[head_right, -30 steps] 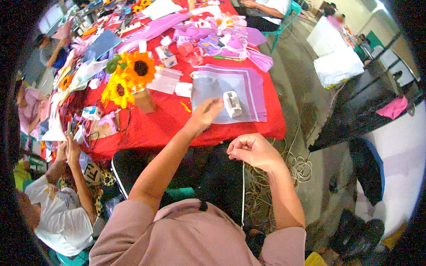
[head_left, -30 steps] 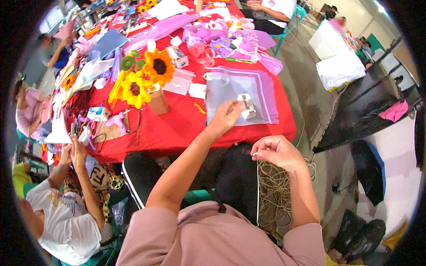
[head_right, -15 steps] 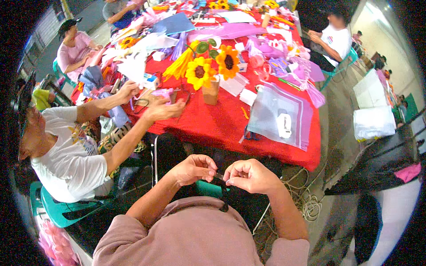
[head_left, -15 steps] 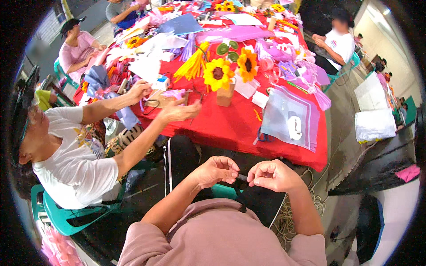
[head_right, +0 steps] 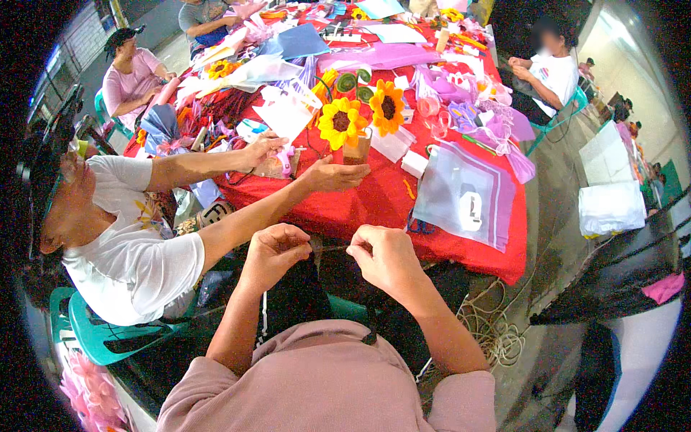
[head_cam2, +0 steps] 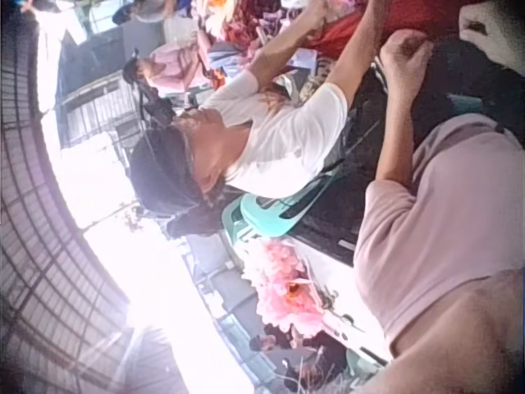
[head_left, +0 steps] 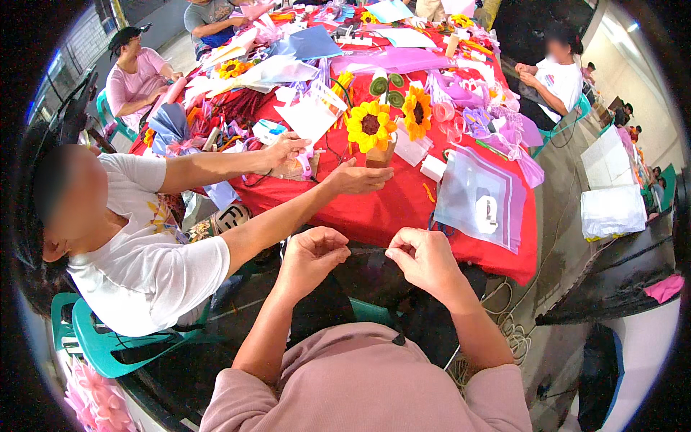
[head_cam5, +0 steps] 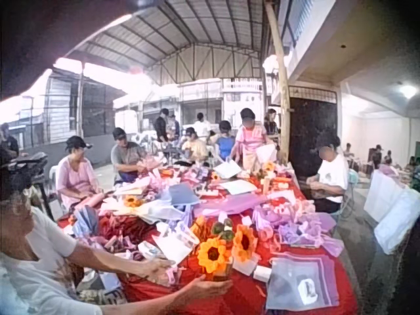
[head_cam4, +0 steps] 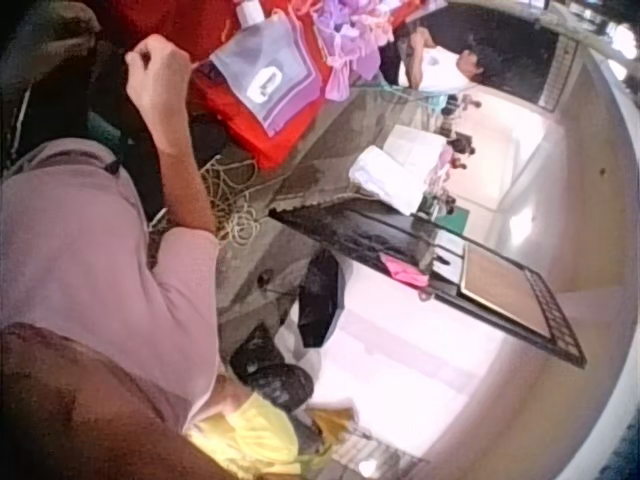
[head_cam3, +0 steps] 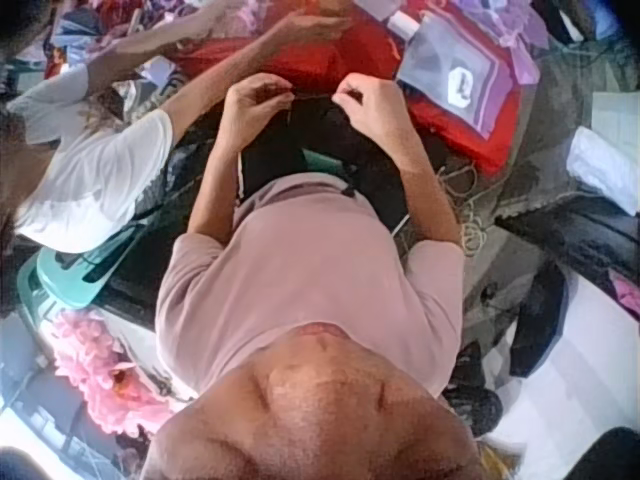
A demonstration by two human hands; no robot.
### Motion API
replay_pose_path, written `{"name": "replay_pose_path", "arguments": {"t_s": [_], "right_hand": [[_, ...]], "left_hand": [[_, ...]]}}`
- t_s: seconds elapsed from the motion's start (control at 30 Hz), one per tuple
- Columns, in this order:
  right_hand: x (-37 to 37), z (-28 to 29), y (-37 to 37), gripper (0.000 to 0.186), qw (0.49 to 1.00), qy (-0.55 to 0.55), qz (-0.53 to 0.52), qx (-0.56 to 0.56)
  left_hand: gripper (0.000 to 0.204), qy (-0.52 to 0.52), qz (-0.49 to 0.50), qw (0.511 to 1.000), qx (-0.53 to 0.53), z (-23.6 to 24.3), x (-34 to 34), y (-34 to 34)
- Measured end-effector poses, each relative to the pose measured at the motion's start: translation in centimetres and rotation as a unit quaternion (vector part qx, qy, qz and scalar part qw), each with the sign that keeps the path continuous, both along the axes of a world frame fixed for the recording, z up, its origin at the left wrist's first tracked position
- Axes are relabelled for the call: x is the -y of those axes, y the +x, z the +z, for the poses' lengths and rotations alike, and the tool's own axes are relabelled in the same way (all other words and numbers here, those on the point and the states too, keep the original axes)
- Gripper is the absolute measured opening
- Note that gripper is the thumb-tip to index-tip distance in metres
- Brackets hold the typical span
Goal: The person assembles a bouquet of artificial sunflowers by using tape to attach decorative white paper to a cardboard base and then grouping the flowers together.
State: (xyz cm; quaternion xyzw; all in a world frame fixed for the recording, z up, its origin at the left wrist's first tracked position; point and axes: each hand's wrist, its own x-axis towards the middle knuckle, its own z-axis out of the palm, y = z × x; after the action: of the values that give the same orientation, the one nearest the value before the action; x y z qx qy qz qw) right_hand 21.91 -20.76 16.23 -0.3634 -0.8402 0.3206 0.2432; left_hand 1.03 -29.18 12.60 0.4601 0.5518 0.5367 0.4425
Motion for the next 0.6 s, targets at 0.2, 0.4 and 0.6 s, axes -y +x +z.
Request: {"name": "replay_pose_path", "arguments": {"t_s": [0.2,0.4,0.6], "right_hand": [[-0.6,0.6,-1.0,0.013,0.998,0.051,0.015,-0.023],[-2.8,0.0,-2.4,0.014,0.999,0.031,-0.004,-0.011],[-2.6,0.4,-2.4,0.008,0.996,-0.053,-0.014,-0.065]], "left_hand": [[0.009,0.02,0.038,0.999,-0.005,1.1,0.0,-0.4],[0.012,0.06,0.064,0.989,-0.116,1.7,-1.6,-1.4],[0.013,0.06,0.076,0.987,-0.128,2.4,-1.4,-1.0]]}}
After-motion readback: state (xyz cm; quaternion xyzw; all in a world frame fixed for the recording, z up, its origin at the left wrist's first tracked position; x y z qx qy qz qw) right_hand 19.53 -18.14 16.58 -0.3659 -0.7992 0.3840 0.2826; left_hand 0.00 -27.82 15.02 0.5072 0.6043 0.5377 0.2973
